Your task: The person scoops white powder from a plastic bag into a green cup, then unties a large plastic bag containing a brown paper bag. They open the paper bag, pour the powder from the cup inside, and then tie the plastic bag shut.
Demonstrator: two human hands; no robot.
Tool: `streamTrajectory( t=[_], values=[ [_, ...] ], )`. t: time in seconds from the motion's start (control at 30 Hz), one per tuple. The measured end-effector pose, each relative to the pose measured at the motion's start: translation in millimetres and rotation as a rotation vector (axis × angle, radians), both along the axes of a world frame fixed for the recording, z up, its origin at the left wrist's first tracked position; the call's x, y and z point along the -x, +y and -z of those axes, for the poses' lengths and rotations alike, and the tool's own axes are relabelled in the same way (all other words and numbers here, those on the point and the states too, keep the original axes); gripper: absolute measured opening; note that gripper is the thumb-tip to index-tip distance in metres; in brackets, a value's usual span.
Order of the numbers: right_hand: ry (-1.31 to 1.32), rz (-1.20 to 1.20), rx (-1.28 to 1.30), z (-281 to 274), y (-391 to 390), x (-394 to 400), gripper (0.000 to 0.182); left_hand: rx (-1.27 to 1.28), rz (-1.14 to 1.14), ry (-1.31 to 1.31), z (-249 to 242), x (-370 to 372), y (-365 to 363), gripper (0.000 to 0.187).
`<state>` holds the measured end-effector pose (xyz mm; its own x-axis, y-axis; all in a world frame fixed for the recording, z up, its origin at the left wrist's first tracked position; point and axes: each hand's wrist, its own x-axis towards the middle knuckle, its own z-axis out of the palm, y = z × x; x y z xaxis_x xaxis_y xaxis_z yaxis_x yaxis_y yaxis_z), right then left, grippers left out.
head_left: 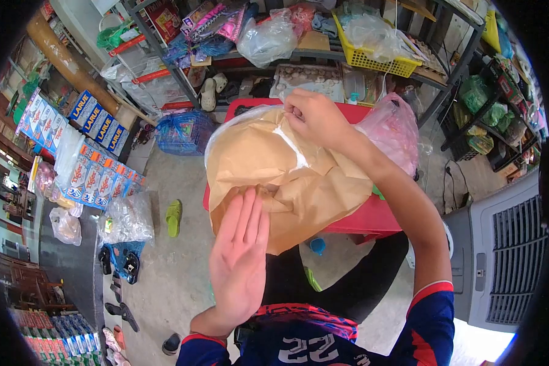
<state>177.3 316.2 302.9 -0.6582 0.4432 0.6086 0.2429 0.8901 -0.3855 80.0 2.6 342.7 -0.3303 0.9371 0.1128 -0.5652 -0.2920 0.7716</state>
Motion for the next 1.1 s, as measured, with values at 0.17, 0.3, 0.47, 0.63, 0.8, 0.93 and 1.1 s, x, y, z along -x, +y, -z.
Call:
streamTrajectory(
  t=[0.17, 0.3, 0.47, 0.63, 0.8, 0.93, 1.1],
  values=[
    [0.022, 0.065, 0.033, 0.8, -3.3, 4.8, 0.008, -0.049, 0.127, 0.435, -28.0, 28.5, -24.2, 0.07],
    [0.035, 0.128, 0.042, 3.5, -5.4, 11.1, 0.008, 0.001, -0.066, 0.88, -63.2, 75.8, 17.8, 0.034],
    [0.047, 0.229, 0.085, -1.9, -18.8, 19.3, 0.009, 0.296, -0.055, 1.646, -73.1, 119.9, 171.3, 0.04],
    [0.055, 0.247, 0.15, 0.0, -17.1, 19.8, 0.01, 0.264, 0.246, 1.782, -37.5, 127.9, 251.5, 0.049],
    [0.038, 0.201, 0.195, 1.3, -16.1, 15.3, 0.009, 0.137, 0.391, 1.866, -38.0, 124.0, 257.0, 0.053],
    [-0.011, 0.133, 0.251, -4.4, -16.0, 9.2, 0.009, 0.094, 0.457, 1.869, -26.3, 124.8, 260.0, 0.045],
    [-0.043, 0.123, 0.246, -8.0, -28.0, -7.0, 0.015, -0.093, 0.41, 1.835, -12.7, 127.5, 263.5, 0.032]
  ],
)
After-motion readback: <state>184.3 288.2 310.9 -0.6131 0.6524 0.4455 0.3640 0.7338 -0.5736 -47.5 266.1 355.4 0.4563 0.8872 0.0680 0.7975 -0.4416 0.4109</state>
